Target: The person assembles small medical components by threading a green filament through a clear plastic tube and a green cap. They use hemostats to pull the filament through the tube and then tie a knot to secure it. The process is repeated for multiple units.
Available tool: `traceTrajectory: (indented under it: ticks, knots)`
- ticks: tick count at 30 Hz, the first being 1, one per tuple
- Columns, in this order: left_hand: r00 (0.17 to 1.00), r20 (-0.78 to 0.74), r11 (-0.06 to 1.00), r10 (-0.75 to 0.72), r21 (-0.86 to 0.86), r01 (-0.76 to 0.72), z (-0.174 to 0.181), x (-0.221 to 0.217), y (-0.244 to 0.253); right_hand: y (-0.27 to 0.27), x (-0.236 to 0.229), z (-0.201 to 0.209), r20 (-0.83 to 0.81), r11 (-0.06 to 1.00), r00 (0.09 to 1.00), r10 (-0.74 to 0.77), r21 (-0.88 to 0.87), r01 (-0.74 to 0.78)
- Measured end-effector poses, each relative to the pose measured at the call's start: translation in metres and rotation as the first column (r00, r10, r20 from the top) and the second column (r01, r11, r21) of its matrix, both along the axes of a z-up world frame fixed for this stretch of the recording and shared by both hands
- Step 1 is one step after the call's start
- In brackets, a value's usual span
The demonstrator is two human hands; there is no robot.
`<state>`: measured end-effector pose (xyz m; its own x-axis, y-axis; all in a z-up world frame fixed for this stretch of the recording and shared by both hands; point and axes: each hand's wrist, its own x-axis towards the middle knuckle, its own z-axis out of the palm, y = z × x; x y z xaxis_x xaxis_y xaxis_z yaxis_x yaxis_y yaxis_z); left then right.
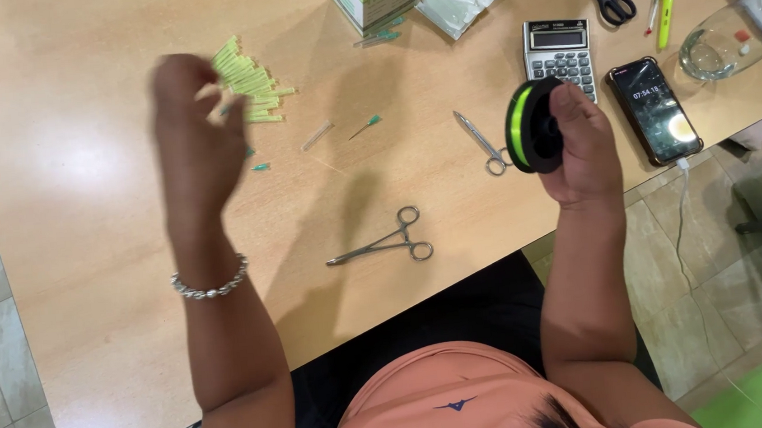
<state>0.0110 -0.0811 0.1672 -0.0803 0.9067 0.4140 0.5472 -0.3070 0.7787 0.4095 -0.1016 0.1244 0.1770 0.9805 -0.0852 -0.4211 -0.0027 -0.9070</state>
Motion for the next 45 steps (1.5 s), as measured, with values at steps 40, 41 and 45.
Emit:
traceTrajectory:
  ticks: [40, 41, 45]
  knots:
    - [0.852, -0.075, 0.849, -0.518, -0.166, 0.501, -0.003, 0.124, -0.037, -0.001, -0.040, -0.002, -0.205, 0.994, 0.973, 0.103, 0.039, -0.097]
    - [0.889, -0.023, 0.881, -0.457, -0.151, 0.449, -0.008, 0.122, -0.035, 0.000, -0.035, -0.004, -0.229, 0.993, 0.966, 0.118, 0.053, -0.108]
    - [0.947, 0.092, 0.949, -0.308, -0.038, 0.313, -0.016, 0.095, -0.027, 0.010, -0.014, -0.030, -0.300, 0.987, 0.941, 0.154, 0.083, -0.135]
